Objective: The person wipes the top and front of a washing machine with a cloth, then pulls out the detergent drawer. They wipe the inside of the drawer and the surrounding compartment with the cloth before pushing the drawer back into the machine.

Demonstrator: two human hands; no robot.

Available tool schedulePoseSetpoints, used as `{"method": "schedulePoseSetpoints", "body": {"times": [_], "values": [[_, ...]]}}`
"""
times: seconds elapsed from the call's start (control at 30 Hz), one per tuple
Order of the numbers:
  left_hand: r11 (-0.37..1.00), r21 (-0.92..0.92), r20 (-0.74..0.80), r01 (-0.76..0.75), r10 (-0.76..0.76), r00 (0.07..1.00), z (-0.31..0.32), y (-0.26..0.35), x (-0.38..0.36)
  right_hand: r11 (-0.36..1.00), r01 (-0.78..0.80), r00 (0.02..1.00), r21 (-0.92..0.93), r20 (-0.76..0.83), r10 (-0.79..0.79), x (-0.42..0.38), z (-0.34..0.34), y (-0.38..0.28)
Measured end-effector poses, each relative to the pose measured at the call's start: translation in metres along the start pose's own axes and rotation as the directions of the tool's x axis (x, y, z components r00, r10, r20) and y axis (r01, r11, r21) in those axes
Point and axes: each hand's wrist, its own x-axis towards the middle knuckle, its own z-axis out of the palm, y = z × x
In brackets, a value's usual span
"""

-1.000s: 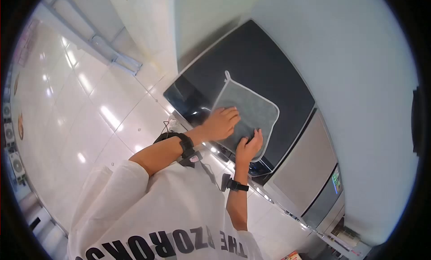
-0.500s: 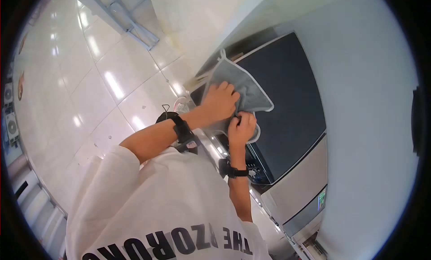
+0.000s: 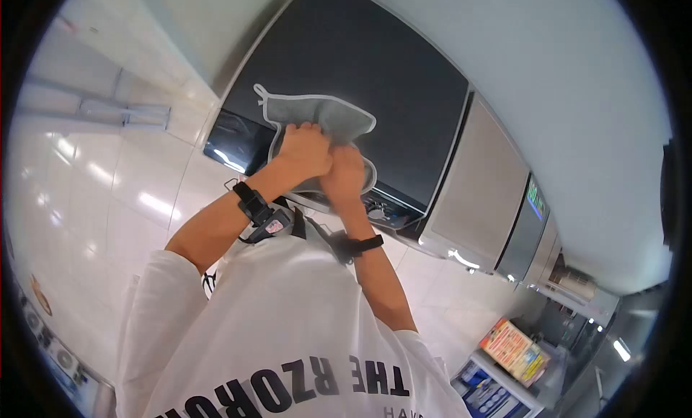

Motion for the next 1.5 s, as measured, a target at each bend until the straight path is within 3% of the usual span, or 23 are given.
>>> {"method": "schedulePoseSetpoints", "body": {"times": [0.2,0.47,0.57,0.63,0.73,0.83,0.93,1.13,1.23,1.33,1.4,1.5], "values": [[0.989,-0.053,0.106,-0.137,0.142,0.984,-0.018,0.019,0.010,0.989,-0.135,0.981,-0.059,-0.146,0.125,-0.004,-0.025,-0.012],[0.962,0.055,0.148,-0.269,0.258,0.955,-0.044,0.050,0.014,0.960,-0.273,0.941,-0.056,-0.224,0.255,-0.002,-0.051,-0.015],[0.960,0.035,0.145,-0.278,0.270,0.952,-0.054,0.054,0.016,0.953,-0.265,0.945,-0.146,-0.236,0.226,-0.003,-0.049,-0.015],[0.954,0.011,0.142,-0.299,0.295,0.945,-0.062,0.052,0.014,0.954,-0.292,0.941,-0.069,-0.199,0.274,0.002,-0.053,-0.024],[0.969,0.079,0.162,-0.234,0.219,0.962,-0.041,0.042,0.012,0.969,-0.245,0.945,-0.029,-0.229,0.232,-0.009,-0.038,-0.017],[0.973,0.004,0.120,-0.232,0.229,0.966,-0.035,0.036,0.010,0.975,-0.222,0.951,-0.003,-0.223,0.216,-0.014,-0.036,-0.012],[0.971,0.042,0.083,-0.235,0.231,0.969,-0.032,0.038,0.009,0.965,-0.261,0.939,0.028,-0.225,0.260,-0.016,-0.037,-0.009],[0.962,-0.051,0.202,-0.267,0.272,0.941,-0.052,0.044,0.006,0.946,-0.323,0.929,-0.017,-0.199,0.313,-0.005,-0.053,-0.018],[0.970,-0.075,0.317,-0.233,0.244,0.917,-0.069,0.044,0.009,0.953,-0.302,0.936,0.005,-0.186,0.297,0.002,-0.055,-0.013],[0.981,-0.096,0.339,-0.166,0.189,0.922,-0.068,0.045,0.013,0.962,-0.263,0.949,0.075,-0.159,0.272,0.010,-0.061,-0.003],[0.989,-0.086,0.275,-0.118,0.138,0.952,-0.062,0.046,0.009,0.969,-0.219,0.960,0.115,-0.149,0.235,0.014,-0.061,-0.002],[0.996,-0.026,0.262,-0.083,0.087,0.961,-0.065,0.036,0.008,0.949,-0.279,0.954,0.145,-0.072,0.291,0.024,-0.063,-0.008]]}}
